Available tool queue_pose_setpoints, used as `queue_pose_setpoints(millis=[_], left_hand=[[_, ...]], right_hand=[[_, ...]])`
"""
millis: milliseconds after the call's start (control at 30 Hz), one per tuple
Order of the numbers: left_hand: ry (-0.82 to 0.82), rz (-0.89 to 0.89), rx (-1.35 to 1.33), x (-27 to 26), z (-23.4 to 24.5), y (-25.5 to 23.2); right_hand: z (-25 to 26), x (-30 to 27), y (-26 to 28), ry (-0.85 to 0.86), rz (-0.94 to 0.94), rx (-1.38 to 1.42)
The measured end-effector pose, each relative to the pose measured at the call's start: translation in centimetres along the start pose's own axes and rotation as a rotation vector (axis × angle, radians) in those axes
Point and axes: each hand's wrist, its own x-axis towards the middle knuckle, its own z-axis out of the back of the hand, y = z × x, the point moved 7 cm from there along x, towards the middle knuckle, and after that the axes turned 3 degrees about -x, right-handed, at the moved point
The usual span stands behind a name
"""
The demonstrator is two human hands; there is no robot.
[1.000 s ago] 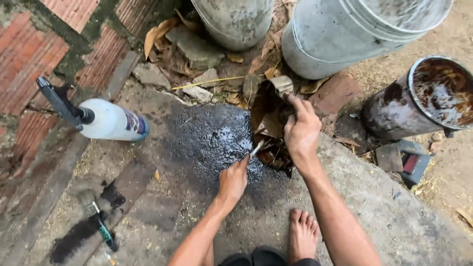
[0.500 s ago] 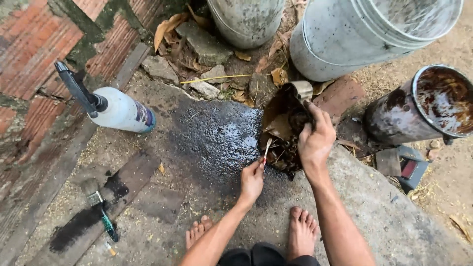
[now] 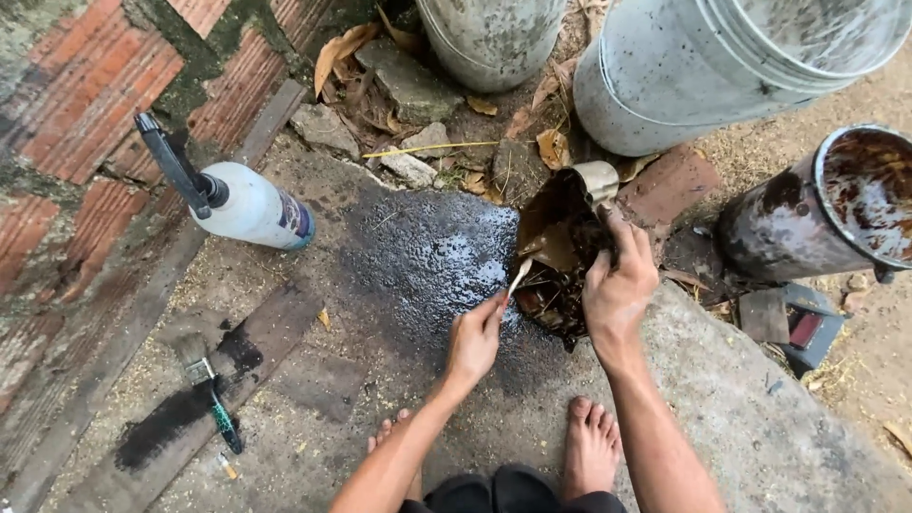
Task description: Cleaning a motorcycle engine crankcase using a spray bottle and a brush to remove grease and grime.
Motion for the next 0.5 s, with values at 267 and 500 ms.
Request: queue_pose_setpoints(millis=[267,500], left_hand=[[0.121,0.002,0.213,4.4,-1.7,-2.7],[0.19,-0.057,0.162,1.7,-1.5,-0.6]], right_hand=[[0.4,-0.4,1.3,-0.017,0.034,0.032],[0.1,-0.2,0.3,0.008,0.039,0.037]])
